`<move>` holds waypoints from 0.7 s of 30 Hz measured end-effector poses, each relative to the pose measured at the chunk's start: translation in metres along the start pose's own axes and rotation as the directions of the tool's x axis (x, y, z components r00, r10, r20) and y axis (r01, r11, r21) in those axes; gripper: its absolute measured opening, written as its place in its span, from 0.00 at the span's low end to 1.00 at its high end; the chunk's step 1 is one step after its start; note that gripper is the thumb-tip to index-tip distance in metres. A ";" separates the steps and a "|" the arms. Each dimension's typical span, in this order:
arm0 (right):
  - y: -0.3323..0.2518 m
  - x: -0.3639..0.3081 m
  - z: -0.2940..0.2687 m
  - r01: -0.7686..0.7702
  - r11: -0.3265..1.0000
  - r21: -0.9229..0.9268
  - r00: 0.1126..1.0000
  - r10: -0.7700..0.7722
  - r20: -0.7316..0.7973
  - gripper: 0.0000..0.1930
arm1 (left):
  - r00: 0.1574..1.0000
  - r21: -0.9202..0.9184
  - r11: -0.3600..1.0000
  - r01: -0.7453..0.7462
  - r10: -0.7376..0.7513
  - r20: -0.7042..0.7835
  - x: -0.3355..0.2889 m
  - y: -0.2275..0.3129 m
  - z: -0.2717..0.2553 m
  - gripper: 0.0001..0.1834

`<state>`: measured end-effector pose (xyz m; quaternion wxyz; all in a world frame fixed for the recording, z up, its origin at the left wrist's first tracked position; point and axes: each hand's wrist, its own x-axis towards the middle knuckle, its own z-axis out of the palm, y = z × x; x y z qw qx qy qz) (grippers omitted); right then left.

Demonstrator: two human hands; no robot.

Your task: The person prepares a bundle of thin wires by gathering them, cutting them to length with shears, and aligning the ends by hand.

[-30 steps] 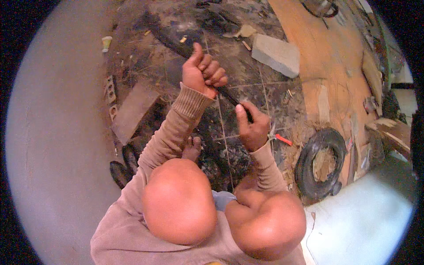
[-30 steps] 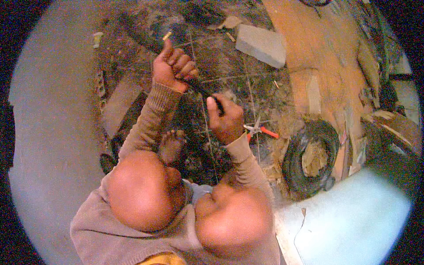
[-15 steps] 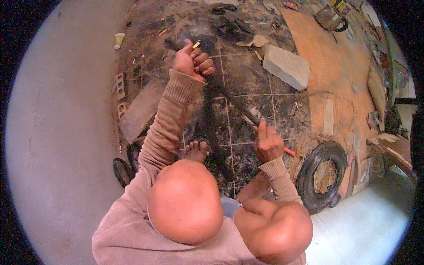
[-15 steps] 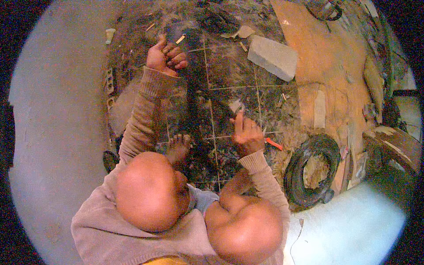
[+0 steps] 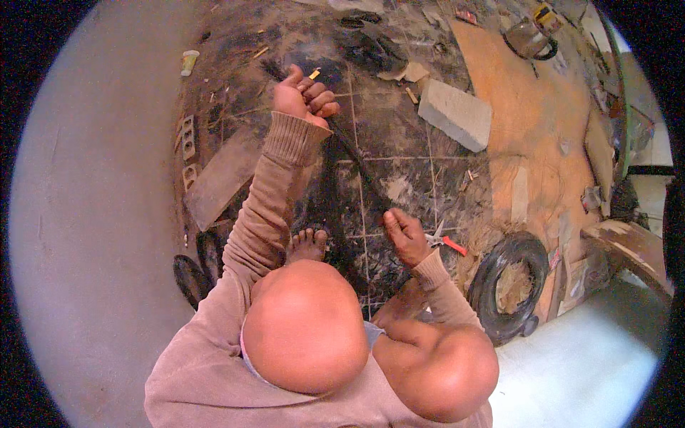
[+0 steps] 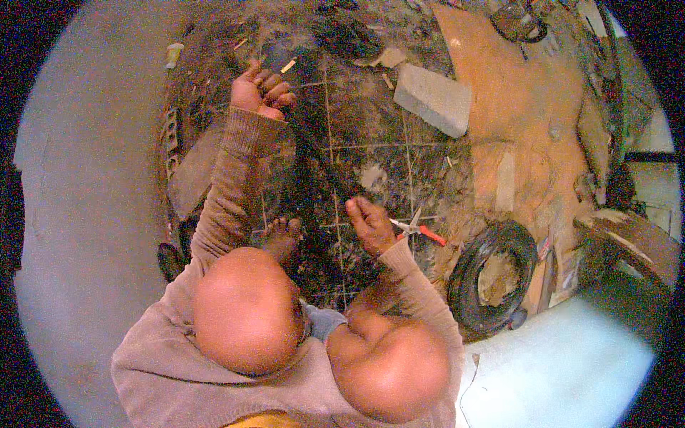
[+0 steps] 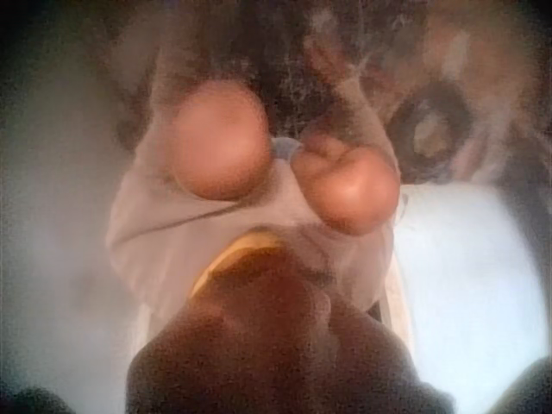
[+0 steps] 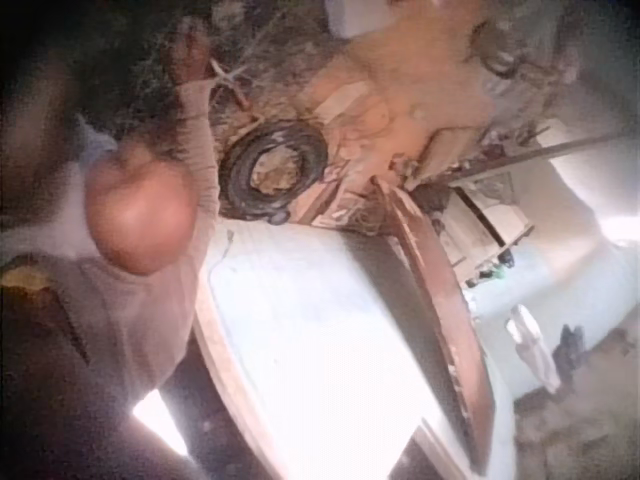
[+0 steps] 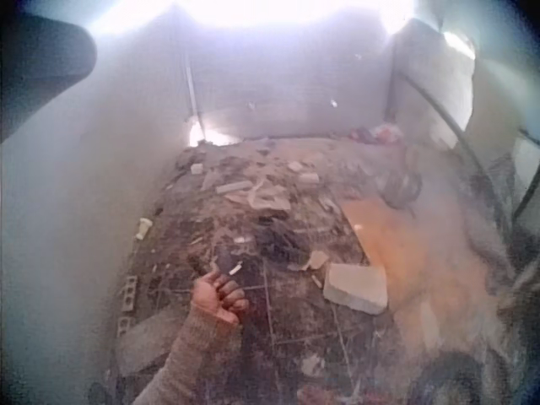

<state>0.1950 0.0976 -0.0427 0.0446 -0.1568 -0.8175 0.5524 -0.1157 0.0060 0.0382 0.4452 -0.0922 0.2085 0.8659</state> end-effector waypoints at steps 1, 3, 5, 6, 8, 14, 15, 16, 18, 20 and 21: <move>-0.003 0.002 0.002 -0.034 0.995 0.098 0.998 0.028 0.057 0.17 | 0.999 0.094 0.995 0.035 -0.038 0.029 0.006 0.002 -0.006 0.27; -0.008 0.002 -0.005 -0.249 0.967 0.060 0.957 0.236 0.166 0.17 | 0.995 0.178 0.982 0.065 -0.078 0.066 0.020 -0.004 -0.005 0.26; -0.015 0.008 -0.013 -0.188 0.963 -0.193 0.982 0.188 -0.018 0.17 | 0.969 0.485 0.839 -0.246 0.223 0.105 0.028 -0.020 0.003 0.21; -0.033 0.009 -0.031 -0.016 0.950 -0.312 0.971 -0.059 -0.230 0.14 | 0.953 0.501 0.812 -0.301 0.278 0.121 0.022 -0.030 0.019 0.32; -0.082 0.020 -0.076 -0.019 0.944 -0.329 0.895 -0.131 -0.427 0.17 | 0.957 0.488 0.832 -0.265 0.288 0.029 0.019 -0.018 0.010 0.34; -0.184 -0.013 -0.193 -0.202 0.379 -0.903 0.090 -0.911 -0.402 0.28 | 0.964 0.388 0.889 -0.242 0.267 -0.010 -0.011 0.021 -0.020 0.31; -0.169 -0.023 -0.182 -0.170 0.408 -0.897 0.100 -0.899 -0.427 0.27 | 0.957 0.376 0.888 -0.263 0.289 -0.013 -0.011 0.023 -0.025 0.29; -0.130 -0.028 -0.157 -0.164 0.461 -0.872 0.320 -0.812 -0.489 0.25 | 0.956 0.364 0.894 -0.262 0.292 -0.030 -0.012 0.024 -0.033 0.29; -0.033 -0.037 -0.094 -0.289 0.474 -0.832 0.843 -0.285 -0.456 0.23 | 0.935 0.262 0.916 -0.304 0.340 -0.105 -0.017 0.030 -0.040 0.26; 0.035 -0.049 -0.046 -0.283 0.402 -0.871 0.958 0.161 -0.237 0.21 | 0.918 0.189 0.912 -0.364 0.386 -0.091 -0.032 0.026 -0.047 0.24; 0.048 -0.054 -0.033 -0.273 0.404 -0.873 0.957 0.207 -0.204 0.20 | 0.891 0.143 0.884 -0.445 0.453 -0.026 -0.023 0.038 -0.036 0.23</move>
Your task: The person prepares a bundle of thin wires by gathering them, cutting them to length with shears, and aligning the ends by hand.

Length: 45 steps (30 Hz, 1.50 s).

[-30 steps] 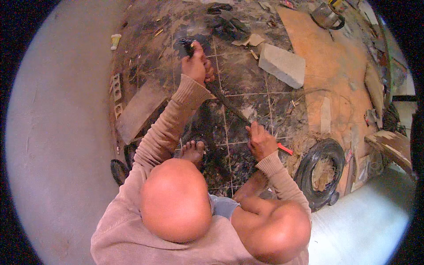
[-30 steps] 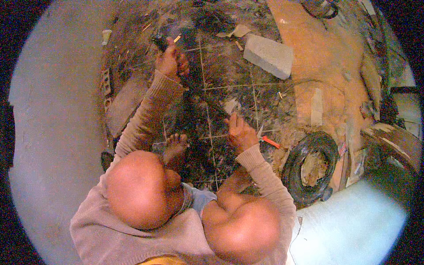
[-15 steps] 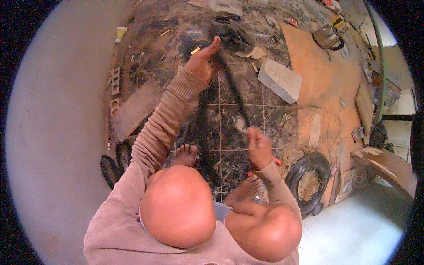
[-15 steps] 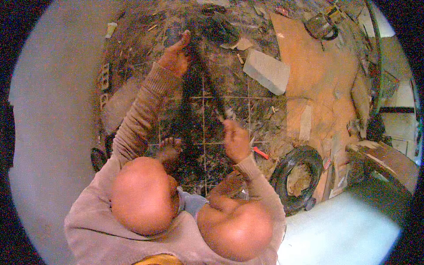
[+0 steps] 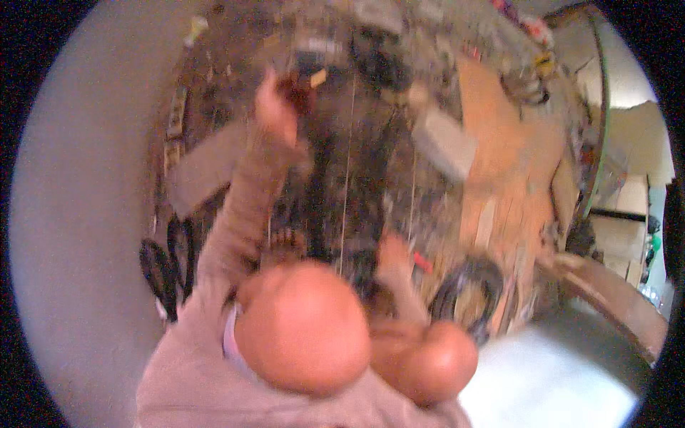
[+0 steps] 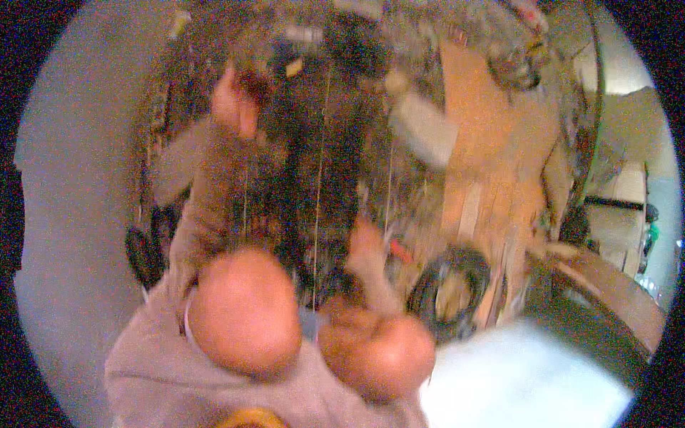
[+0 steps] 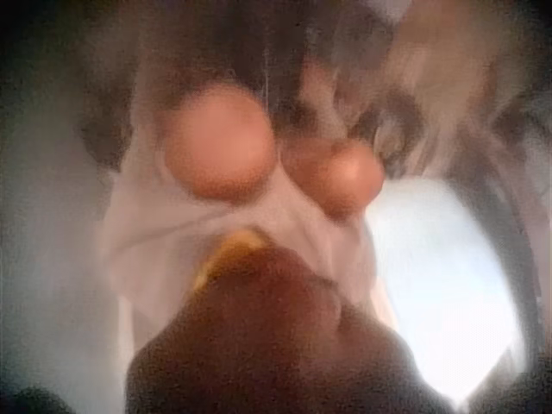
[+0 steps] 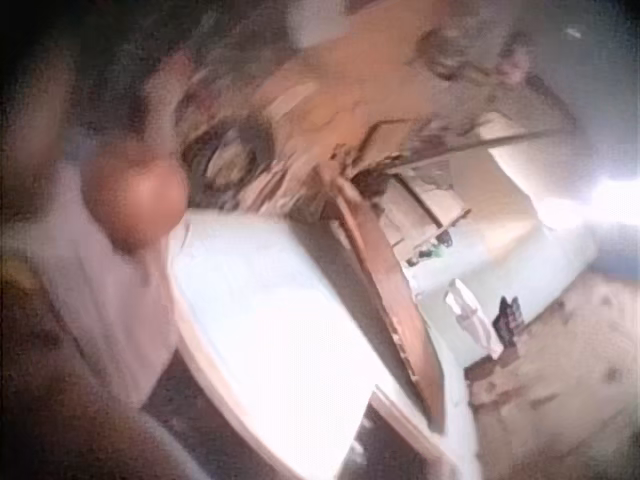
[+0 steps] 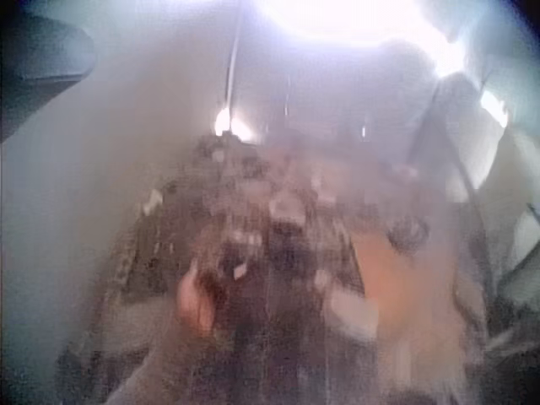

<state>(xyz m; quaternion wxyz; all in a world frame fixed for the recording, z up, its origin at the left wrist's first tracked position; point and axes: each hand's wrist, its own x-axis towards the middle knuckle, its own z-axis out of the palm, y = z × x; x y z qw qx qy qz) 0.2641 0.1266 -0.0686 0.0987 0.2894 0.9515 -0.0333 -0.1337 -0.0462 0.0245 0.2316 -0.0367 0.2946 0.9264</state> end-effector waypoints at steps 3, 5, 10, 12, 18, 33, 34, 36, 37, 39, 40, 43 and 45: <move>-0.024 0.034 -0.003 0.132 0.990 0.057 0.980 -0.121 -0.158 0.17 | 0.959 0.097 0.978 0.183 -0.156 -0.237 -0.036 -0.041 -0.015 0.24; -0.035 0.018 -0.010 0.196 0.978 0.077 0.961 -0.175 -0.216 0.16 | 0.923 0.397 0.901 0.177 -0.012 -0.385 -0.057 -0.096 -0.008 0.25; -0.050 0.010 -0.028 0.069 0.933 0.353 0.962 0.032 -0.271 0.19 | 0.932 0.604 0.718 0.347 -0.337 -0.135 -0.087 -0.154 0.000 0.57; -0.051 0.004 -0.023 0.061 0.849 0.525 0.983 0.041 -0.180 0.19 | 0.875 0.603 0.690 0.401 -0.483 -0.029 -0.085 -0.151 0.018 0.60; -0.052 -0.002 -0.021 0.135 0.716 0.685 0.987 -0.038 -0.155 0.17 | 0.937 0.678 0.728 0.102 -0.300 0.181 -0.040 -0.146 0.027 0.72; -0.062 -0.003 -0.017 0.055 0.639 0.767 0.998 -0.059 -0.022 0.21 | 0.897 0.594 0.705 0.387 -0.437 -0.065 -0.063 -0.130 0.055 0.14; -0.066 -0.005 -0.026 0.127 0.763 0.634 0.992 -0.107 -0.069 0.19 | 0.916 0.716 0.615 0.331 -0.391 -0.087 -0.050 -0.125 0.053 0.14; -0.068 -0.008 -0.033 0.128 0.855 0.502 0.991 -0.088 -0.103 0.16 | 0.907 0.628 0.671 0.395 -0.395 -0.148 -0.024 -0.117 0.051 0.16; -0.069 -0.009 -0.034 0.119 0.927 0.357 0.987 -0.072 -0.143 0.14 | 0.891 0.531 0.719 0.448 -0.406 -0.201 -0.018 -0.115 0.051 0.18; -0.067 -0.008 -0.036 0.135 0.927 0.351 0.982 -0.078 -0.173 0.15 | 0.892 0.494 0.744 0.449 -0.397 -0.213 -0.019 -0.106 0.058 0.21; -0.068 -0.006 -0.038 0.149 0.927 0.345 0.976 -0.081 -0.203 0.15 | 0.893 0.458 0.767 0.450 -0.391 -0.223 -0.020 -0.102 0.062 0.23; -0.082 -0.007 -0.065 0.101 0.935 0.339 0.981 -0.036 -0.193 0.15 | 0.902 0.454 0.780 0.431 -0.376 -0.210 -0.011 -0.094 0.061 0.25; -0.079 -0.005 -0.054 0.087 0.966 0.244 0.973 -0.029 -0.230 0.15 | 0.898 0.425 0.791 0.440 -0.386 -0.210 -0.009 -0.091 0.063 0.26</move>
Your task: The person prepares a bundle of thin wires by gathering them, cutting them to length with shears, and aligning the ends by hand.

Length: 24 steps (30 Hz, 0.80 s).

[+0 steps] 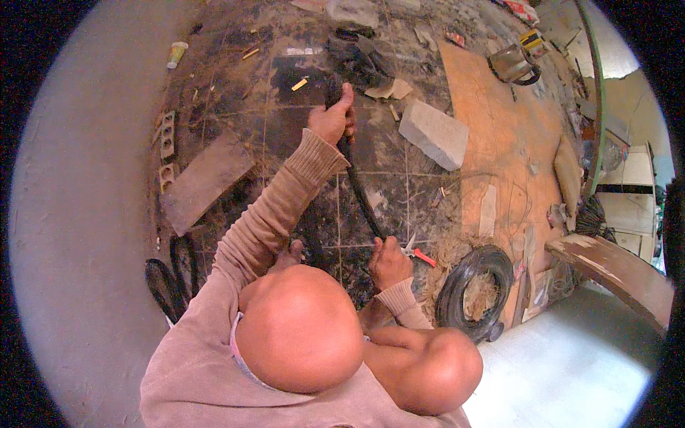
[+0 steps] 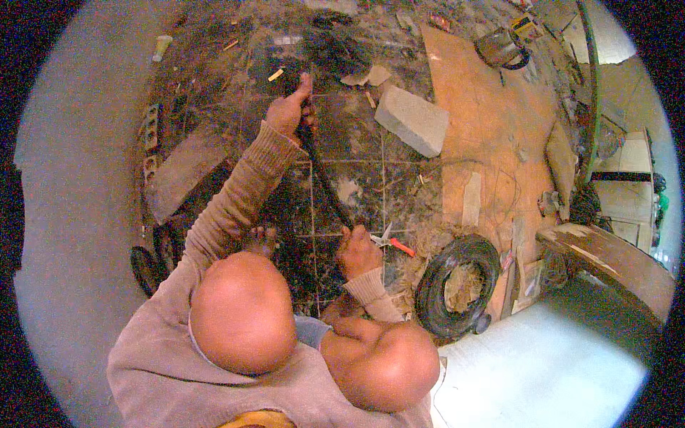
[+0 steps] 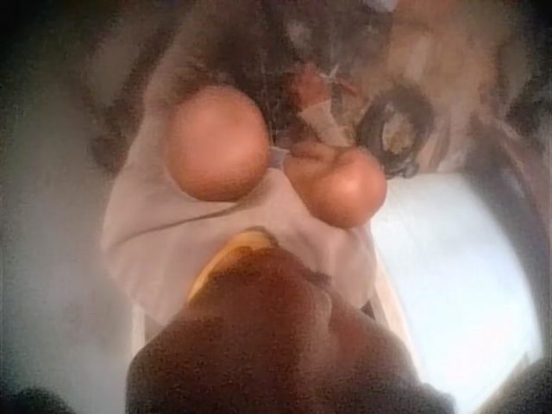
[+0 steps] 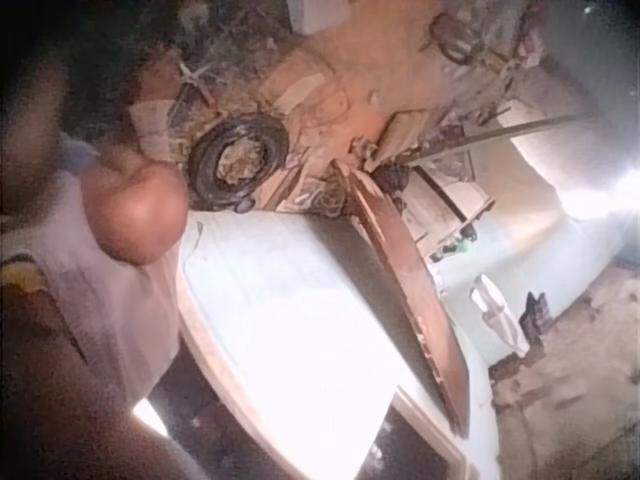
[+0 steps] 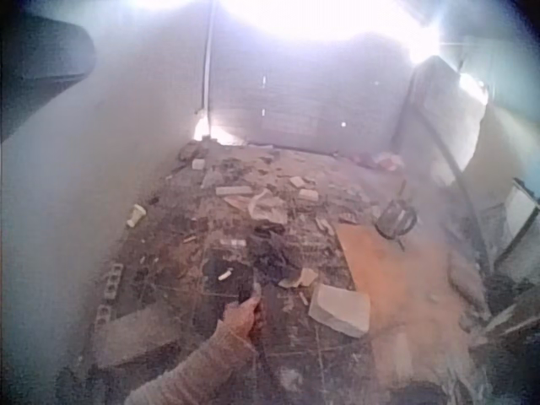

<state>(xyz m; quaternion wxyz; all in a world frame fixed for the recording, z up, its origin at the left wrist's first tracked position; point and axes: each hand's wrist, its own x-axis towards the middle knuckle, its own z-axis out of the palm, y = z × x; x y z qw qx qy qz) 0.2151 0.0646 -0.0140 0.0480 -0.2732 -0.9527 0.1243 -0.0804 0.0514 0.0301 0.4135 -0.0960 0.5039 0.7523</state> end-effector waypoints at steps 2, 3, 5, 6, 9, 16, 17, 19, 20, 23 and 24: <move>0.010 -0.001 0.004 -0.006 0.994 -0.106 0.999 0.001 -0.043 0.16 | 0.958 0.119 0.962 -0.247 0.261 -0.116 0.001 0.002 0.005 0.28; 0.007 0.001 0.003 -0.025 0.991 -0.133 0.999 0.020 -0.044 0.15 | 0.957 0.126 0.961 -0.248 0.263 -0.123 -0.001 0.004 0.000 0.28; 0.012 0.007 0.013 -0.042 0.988 -0.150 0.998 0.037 -0.041 0.15 | 0.975 -0.187 0.959 -0.214 0.196 -0.107 -0.004 0.010 -0.012 0.27; 0.029 0.006 0.024 -0.037 0.987 -0.158 0.991 0.016 -0.130 0.14 | 0.980 -0.183 0.964 -0.193 0.180 -0.083 -0.011 0.012 -0.007 0.27; 0.046 0.011 0.043 0.039 0.990 -0.135 0.979 -0.064 -0.191 0.08 | 0.934 -0.494 0.869 0.004 0.173 0.312 -0.055 0.032 -0.017 0.29; 0.144 0.051 0.030 0.217 0.974 -0.071 0.935 -0.228 -0.272 0.07 | 0.667 -0.429 0.866 0.255 0.163 0.727 -0.126 0.000 0.005 0.31; 0.134 0.067 0.008 0.278 0.960 -0.009 0.924 -0.270 -0.270 0.07 | 0.675 -0.421 0.874 0.244 0.158 0.721 -0.126 0.001 0.001 0.31; 0.119 0.075 -0.014 0.312 0.949 0.045 0.917 -0.289 -0.276 0.08 | 0.606 -0.424 0.844 0.327 0.157 0.780 -0.125 0.005 -0.004 0.32; 0.106 0.079 -0.018 0.295 0.954 0.057 0.934 -0.275 -0.230 0.08 | 0.605 -0.420 0.845 0.331 0.152 0.782 -0.118 0.011 -0.008 0.32; 0.106 0.071 -0.003 0.230 0.966 0.114 0.968 -0.216 -0.124 0.09 | 0.766 -0.569 0.813 0.124 0.286 0.576 -0.066 0.024 0.005 0.29; 0.085 0.066 -0.004 0.124 0.985 0.120 0.992 -0.125 0.005 0.08 | 0.877 -0.477 0.878 -0.046 0.264 0.401 -0.044 0.032 0.004 0.23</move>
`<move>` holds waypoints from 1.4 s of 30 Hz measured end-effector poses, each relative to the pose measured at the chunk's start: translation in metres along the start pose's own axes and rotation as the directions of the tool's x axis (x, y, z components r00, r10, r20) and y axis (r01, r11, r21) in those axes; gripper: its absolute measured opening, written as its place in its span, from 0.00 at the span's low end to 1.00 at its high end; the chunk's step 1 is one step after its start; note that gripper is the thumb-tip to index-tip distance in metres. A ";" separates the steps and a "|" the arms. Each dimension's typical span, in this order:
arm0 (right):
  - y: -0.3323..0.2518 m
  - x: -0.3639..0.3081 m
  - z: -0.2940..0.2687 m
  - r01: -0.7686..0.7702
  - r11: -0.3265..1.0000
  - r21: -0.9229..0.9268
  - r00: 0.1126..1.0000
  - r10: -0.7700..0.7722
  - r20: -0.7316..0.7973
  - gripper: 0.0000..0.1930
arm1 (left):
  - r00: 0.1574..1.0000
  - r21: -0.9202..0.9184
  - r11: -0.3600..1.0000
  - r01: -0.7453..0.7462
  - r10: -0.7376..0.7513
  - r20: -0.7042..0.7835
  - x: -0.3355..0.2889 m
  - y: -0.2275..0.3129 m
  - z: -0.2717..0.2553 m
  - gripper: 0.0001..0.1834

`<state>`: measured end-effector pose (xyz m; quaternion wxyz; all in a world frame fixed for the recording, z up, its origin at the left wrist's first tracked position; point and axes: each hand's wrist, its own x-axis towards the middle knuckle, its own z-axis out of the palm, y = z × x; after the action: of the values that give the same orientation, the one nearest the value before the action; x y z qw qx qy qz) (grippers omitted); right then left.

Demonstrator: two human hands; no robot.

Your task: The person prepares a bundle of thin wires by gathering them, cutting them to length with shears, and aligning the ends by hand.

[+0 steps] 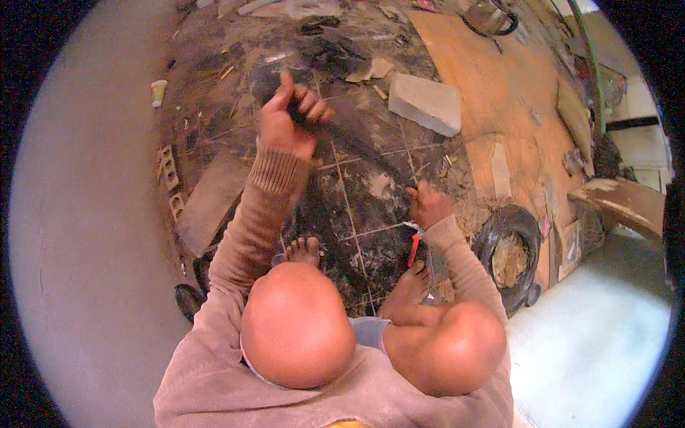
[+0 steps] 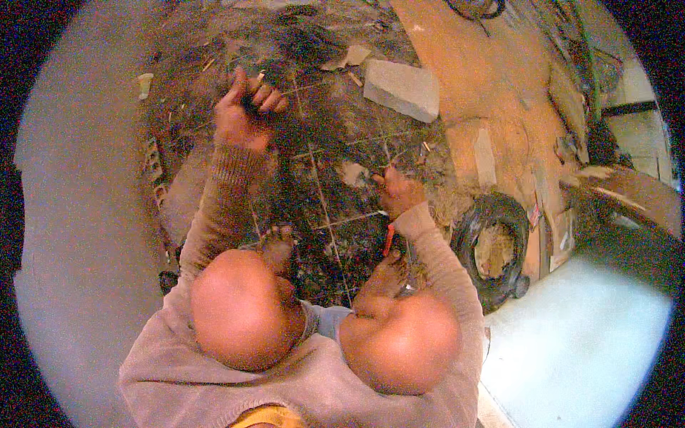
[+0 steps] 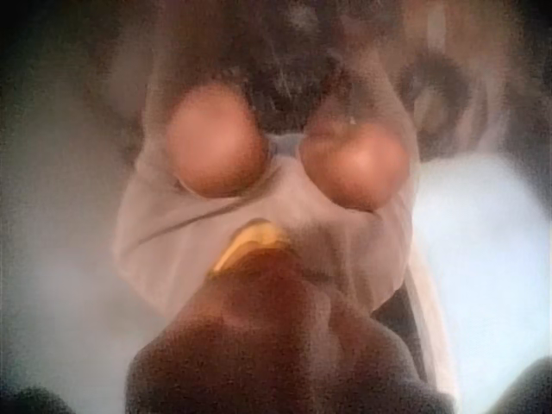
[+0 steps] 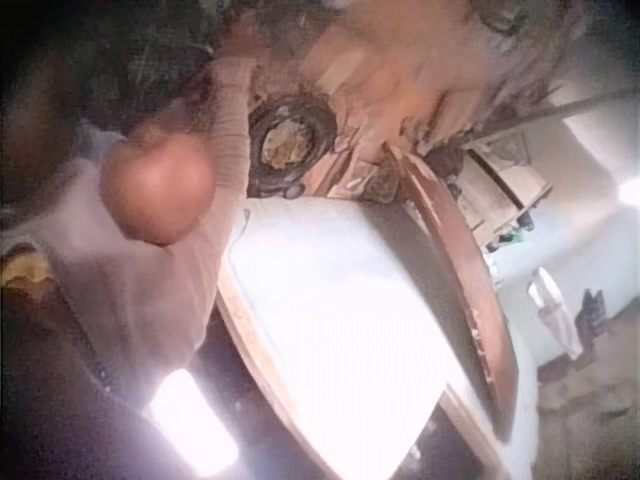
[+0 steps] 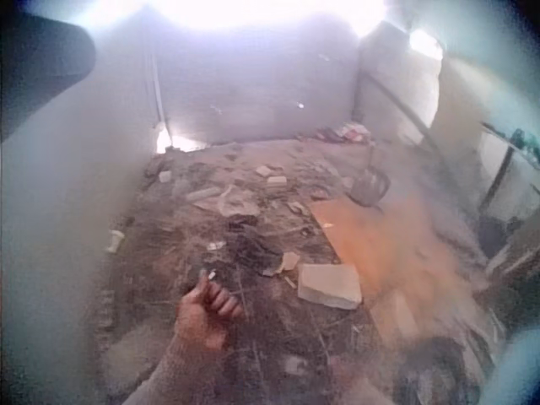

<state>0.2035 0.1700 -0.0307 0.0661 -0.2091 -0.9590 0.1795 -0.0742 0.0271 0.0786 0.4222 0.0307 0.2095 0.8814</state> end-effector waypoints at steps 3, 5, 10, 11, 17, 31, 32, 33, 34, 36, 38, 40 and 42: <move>-0.001 0.004 0.005 -0.101 0.994 -0.037 0.993 0.103 0.057 0.07 | 0.979 0.166 0.976 -0.140 0.161 -0.121 0.024 0.007 -0.035 0.15; -0.017 0.023 -0.048 0.068 0.996 -0.061 0.903 -0.088 -0.421 0.06 | 0.972 0.138 0.967 -0.214 0.224 -0.064 0.026 0.009 -0.045 0.19; -0.041 0.038 -0.208 -0.041 0.967 -0.250 0.411 -0.212 -0.887 0.16 | 0.942 0.279 0.935 -0.216 0.275 -0.190 -0.006 0.028 -0.049 0.23; -0.047 0.029 -0.205 -0.029 0.972 -0.234 0.338 -0.211 -0.917 0.16 | 0.935 0.277 0.933 -0.229 0.290 -0.204 -0.012 0.029 -0.052 0.23; -0.002 -0.049 0.016 -0.256 0.909 -0.330 0.965 0.262 -0.027 0.14 | 0.747 0.364 0.923 -0.126 0.330 -0.577 -0.022 -0.023 -0.105 0.23; -0.062 -0.043 0.060 -0.220 0.963 0.153 0.970 0.199 0.140 0.13 | 0.919 0.663 0.664 0.345 -0.098 -0.381 -0.032 -0.158 -0.081 0.18; -0.061 -0.040 0.055 -0.133 0.982 0.138 0.987 0.119 0.105 0.14 | 0.932 0.820 0.497 0.284 0.059 -0.358 -0.033 -0.159 -0.081 0.22; -0.088 -0.026 0.022 0.005 0.997 0.078 0.991 0.005 -0.131 0.17 | 0.933 0.825 0.491 0.278 0.066 -0.354 -0.033 -0.149 -0.081 0.22; -0.114 -0.012 -0.014 0.124 0.992 -0.012 0.928 -0.120 -0.352 0.20 | 0.958 0.908 0.348 0.232 0.078 -0.275 -0.035 -0.133 -0.084 0.22; -0.108 0.010 -0.067 0.217 0.919 -0.328 0.819 -0.355 -0.451 0.23 | 0.990 0.979 0.148 0.141 -0.033 -0.138 -0.035 -0.126 -0.060 0.20; -0.114 0.037 -0.098 0.263 0.656 -0.708 0.685 -0.644 -0.342 0.26 | 0.999 0.987 -0.153 -0.044 -0.019 0.041 -0.050 -0.112 -0.060 0.19; -0.098 0.065 -0.107 0.236 0.536 -0.811 0.708 -0.666 -0.234 0.24 | 0.980 0.829 -0.523 -0.199 -0.115 0.163 -0.057 -0.092 -0.024 0.16; -0.060 0.076 -0.108 0.214 0.814 -0.539 0.971 -0.115 0.211 0.18 | 0.953 0.806 -0.513 -0.295 -0.103 0.283 -0.058 -0.080 -0.012 0.15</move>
<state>0.1341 0.1861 0.0958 -0.0638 -0.1193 -0.9860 -0.0978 0.0192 0.0239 0.0434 0.1122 0.5021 0.8103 0.2807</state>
